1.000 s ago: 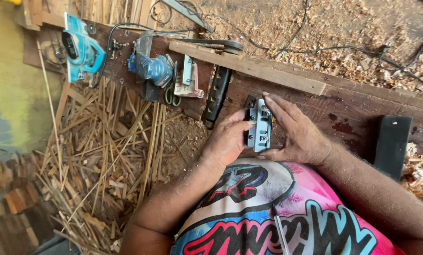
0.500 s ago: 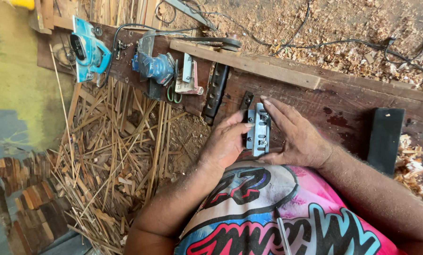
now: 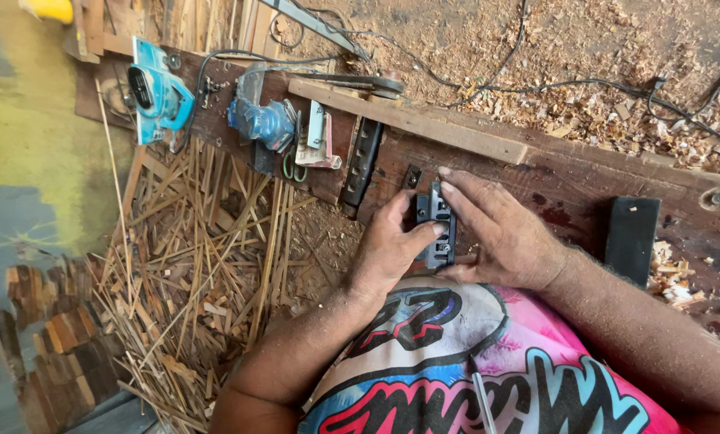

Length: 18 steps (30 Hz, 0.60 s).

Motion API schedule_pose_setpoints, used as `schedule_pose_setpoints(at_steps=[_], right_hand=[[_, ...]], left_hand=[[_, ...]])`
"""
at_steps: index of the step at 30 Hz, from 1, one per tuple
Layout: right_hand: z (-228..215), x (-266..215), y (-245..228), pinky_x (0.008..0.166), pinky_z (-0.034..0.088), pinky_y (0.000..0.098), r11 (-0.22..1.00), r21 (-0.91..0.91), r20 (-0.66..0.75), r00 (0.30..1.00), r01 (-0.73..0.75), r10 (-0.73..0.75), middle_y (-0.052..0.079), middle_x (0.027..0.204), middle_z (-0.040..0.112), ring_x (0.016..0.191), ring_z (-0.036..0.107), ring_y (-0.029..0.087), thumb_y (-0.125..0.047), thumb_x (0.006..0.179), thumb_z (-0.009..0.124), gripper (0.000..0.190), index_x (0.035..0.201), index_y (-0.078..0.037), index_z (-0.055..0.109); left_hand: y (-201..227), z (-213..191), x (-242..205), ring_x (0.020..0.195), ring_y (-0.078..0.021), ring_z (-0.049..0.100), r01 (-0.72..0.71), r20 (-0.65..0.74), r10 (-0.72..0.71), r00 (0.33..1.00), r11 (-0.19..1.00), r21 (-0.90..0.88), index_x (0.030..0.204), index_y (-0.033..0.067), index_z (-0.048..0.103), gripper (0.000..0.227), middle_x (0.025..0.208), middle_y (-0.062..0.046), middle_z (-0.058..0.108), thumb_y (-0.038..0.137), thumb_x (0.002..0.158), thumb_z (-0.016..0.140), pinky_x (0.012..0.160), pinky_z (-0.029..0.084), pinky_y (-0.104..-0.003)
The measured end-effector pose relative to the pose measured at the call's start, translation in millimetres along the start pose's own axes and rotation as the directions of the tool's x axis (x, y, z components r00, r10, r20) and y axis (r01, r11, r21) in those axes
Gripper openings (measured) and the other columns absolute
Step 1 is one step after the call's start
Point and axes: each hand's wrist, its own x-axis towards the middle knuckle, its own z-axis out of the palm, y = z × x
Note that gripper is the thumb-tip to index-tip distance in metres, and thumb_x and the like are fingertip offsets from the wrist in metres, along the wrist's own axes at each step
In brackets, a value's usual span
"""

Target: The person assembles small metal components on a workbench using a screwdriver. They align parts, insert screws, and tighten them while handling multiple small pieces.

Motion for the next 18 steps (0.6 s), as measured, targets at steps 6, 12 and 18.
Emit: schedule_pose_setpoints(at_steps=[6, 12, 18], right_hand=[[1.0, -5.1, -0.6, 0.107, 0.042, 0.0498, 0.887, 0.431, -0.083, 0.972, -0.165, 0.221, 0.030, 0.150, 0.047, 0.135, 0.050, 0.042, -0.038, 0.076, 0.087, 0.113, 0.159, 0.008, 0.026], [9.0, -12.6, -8.9, 0.069, 0.058, 0.0375, 0.885, 0.366, -0.052, 0.944, -0.287, 0.327, 0.012, 0.090, 0.071, 0.081, 0.074, 0.029, -0.023, 0.084, 0.083, 0.032, 0.110, -0.009, 0.070], [-6.5, -11.7, -15.9, 0.066, 0.058, 0.0367, 0.947, 0.249, -0.148, 0.958, -0.205, 0.246, 0.013, 0.090, 0.067, 0.078, 0.070, 0.029, -0.018, 0.082, 0.083, 0.036, 0.110, -0.004, 0.067]], left_hand=[[3.1, -13.0, 6.2, 0.103, -0.0166, 0.068, -0.201, -0.004, 0.201, 0.980, 0.979, 0.040, 0.127, -0.0004, 0.060, 0.038, 0.113, -0.009, 0.069, 0.008, 0.093, 0.074, 0.094, 0.059, -0.032], [6.8, -6.7, -16.4, 0.110, -0.0164, 0.063, -0.428, -0.007, 0.431, 0.902, 0.897, 0.113, 0.129, 0.0023, 0.058, 0.035, 0.119, -0.009, 0.066, 0.009, 0.099, 0.075, 0.101, 0.055, -0.031], [37.8, -16.1, -20.4, 0.120, -0.0206, 0.068, -0.563, 0.218, 0.528, 0.821, 0.812, 0.154, 0.126, 0.0093, 0.058, 0.032, 0.123, -0.011, 0.069, 0.001, 0.099, 0.074, 0.106, 0.057, -0.033]])
